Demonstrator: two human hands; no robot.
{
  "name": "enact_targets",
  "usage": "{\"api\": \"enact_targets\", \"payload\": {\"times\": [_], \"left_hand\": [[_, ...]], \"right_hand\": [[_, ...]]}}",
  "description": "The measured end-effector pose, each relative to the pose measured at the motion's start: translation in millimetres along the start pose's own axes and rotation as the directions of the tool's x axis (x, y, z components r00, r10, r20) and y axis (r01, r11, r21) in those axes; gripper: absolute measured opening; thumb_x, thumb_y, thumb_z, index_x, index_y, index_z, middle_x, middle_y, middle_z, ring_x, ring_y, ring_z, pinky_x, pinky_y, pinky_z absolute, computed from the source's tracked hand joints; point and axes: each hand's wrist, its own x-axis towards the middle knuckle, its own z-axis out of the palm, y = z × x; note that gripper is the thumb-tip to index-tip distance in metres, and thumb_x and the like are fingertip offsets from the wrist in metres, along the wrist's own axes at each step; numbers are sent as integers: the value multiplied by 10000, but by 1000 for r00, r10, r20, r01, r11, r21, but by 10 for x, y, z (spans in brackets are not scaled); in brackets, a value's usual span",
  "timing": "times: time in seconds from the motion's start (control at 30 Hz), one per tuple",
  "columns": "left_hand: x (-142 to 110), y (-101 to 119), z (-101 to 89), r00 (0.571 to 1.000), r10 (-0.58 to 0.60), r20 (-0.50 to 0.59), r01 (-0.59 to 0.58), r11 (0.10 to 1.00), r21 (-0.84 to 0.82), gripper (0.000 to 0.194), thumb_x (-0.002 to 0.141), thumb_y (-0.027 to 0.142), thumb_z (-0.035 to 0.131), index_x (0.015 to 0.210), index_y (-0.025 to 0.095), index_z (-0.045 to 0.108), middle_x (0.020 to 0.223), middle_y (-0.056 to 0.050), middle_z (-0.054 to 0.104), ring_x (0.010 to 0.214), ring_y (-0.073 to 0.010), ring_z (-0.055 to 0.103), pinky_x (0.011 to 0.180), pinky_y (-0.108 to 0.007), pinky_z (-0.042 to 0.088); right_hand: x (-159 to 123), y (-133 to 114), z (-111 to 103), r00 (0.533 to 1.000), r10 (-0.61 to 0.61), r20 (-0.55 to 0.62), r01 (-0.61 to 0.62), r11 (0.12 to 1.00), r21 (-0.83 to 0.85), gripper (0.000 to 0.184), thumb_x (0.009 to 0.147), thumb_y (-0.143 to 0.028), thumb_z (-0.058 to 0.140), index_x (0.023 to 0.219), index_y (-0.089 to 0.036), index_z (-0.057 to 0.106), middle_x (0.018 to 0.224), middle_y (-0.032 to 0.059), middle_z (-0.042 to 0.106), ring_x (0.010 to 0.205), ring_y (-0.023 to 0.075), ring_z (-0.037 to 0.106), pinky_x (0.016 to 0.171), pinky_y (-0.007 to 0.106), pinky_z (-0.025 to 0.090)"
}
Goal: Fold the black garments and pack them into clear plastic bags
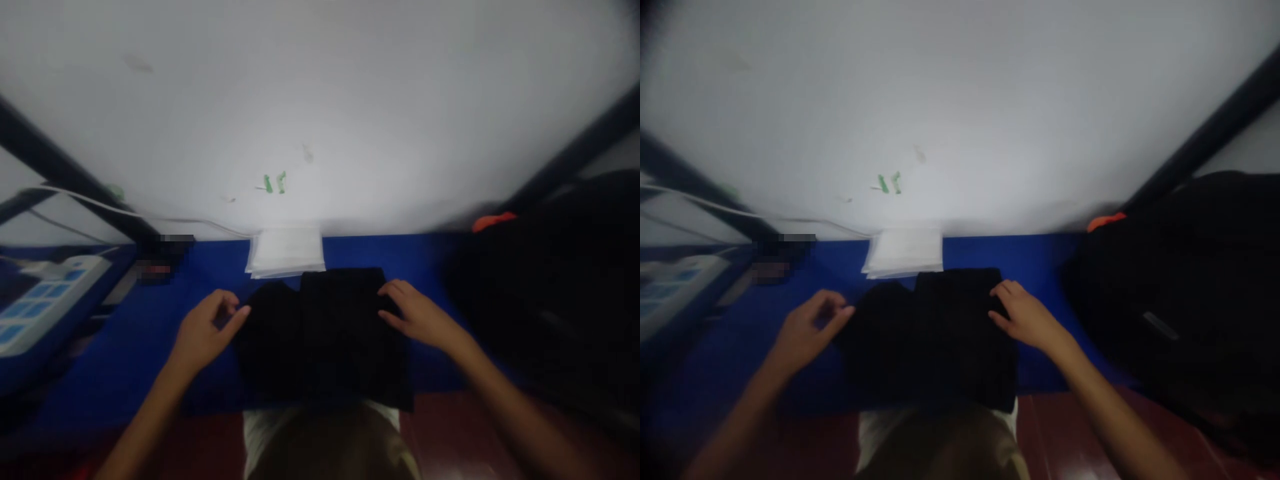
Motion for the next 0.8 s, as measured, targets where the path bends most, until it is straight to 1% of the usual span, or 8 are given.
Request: {"api": "enact_targets", "payload": {"times": [0.07, 0.17, 0.27, 0.33, 0.4, 0.6, 0.7, 0.8], "left_hand": [[52, 219, 72, 966, 243, 92, -246, 969, 29, 339, 757, 485, 676, 982, 240, 606, 979, -47, 631, 939, -247, 599, 853, -370, 511], [127, 556, 229, 791, 493, 362, -513, 857, -46, 506, 744, 471, 711, 1181, 255, 575, 1272, -90, 548, 1174, -291, 515, 1001, -435, 448], [226, 753, 365, 654, 591, 473, -625, 774, -102, 342, 791, 363, 676, 1096, 228, 602, 1264, -94, 551, 1185, -281, 500, 1016, -442, 418], [325, 782, 426, 613, 616, 495, -643, 753, -141, 188, 842, 275, 596, 1021, 220, 610, 1174, -78, 595, 1104, -242, 544, 975, -400, 435], [456, 752, 482, 636, 600, 485, -614, 774, -152, 158, 881, 239, 516, 1011, 221, 603, 1078, -59, 627, 1003, -209, 582, 906, -354, 461], [849, 601, 676, 891, 311, 331, -408, 869, 281, 225, 929, 353, 469, 993, 176, 594, 915, -98, 647, 860, -262, 596, 730, -365, 467], [838, 599, 647, 898, 326, 296, -428, 807, 408, 251, 940, 362, 474, 977, 150, 602, 904, -125, 629, 891, -289, 569, 754, -387, 449], [679, 626, 521, 811, 421, 407, -535, 815, 222, 289, 948, 433, 477, 946, 171, 601, 900, -87, 616, 883, -250, 555, 768, -355, 440]], "right_hand": [[-32, -137, -13, 996, -73, 57, 74, 997, -15, 379, 841, -378, 627, 1173, -210, 558, 1239, 133, 558, 1151, 288, 528, 979, 431, 443], [-67, -229, -8, 979, -129, 158, 135, 990, -28, 434, 764, -335, 700, 1153, -198, 566, 1316, 140, 524, 1206, 304, 502, 1016, 435, 421], [-72, -174, -19, 979, -119, 165, 126, 991, -37, 280, 785, -182, 609, 1064, -189, 587, 1280, 135, 550, 1200, 284, 514, 1008, 422, 424], [-43, -95, -52, 986, -114, 120, 116, 993, -9, 196, 824, -145, 536, 1003, -200, 589, 1221, 117, 583, 1153, 256, 545, 973, 398, 444], [28, -9, -93, 993, -105, 45, 104, 994, 24, 154, 871, -178, 501, 998, -209, 584, 1141, 103, 617, 1063, 236, 587, 917, 377, 468], [403, 195, -52, 979, 81, -185, -113, 979, -167, 190, 920, -281, 479, 1013, -159, 592, 950, 117, 638, 859, 260, 612, 763, 378, 488], [459, 194, 33, 954, 57, -294, -159, 928, -336, 266, 913, -275, 498, 1116, -124, 579, 1084, 185, 597, 1015, 322, 565, 838, 423, 475], [354, 108, 77, 960, -73, -272, -25, 940, -340, 243, 942, -296, 474, 1098, -148, 588, 1045, 160, 597, 998, 299, 548, 879, 417, 458]]}}
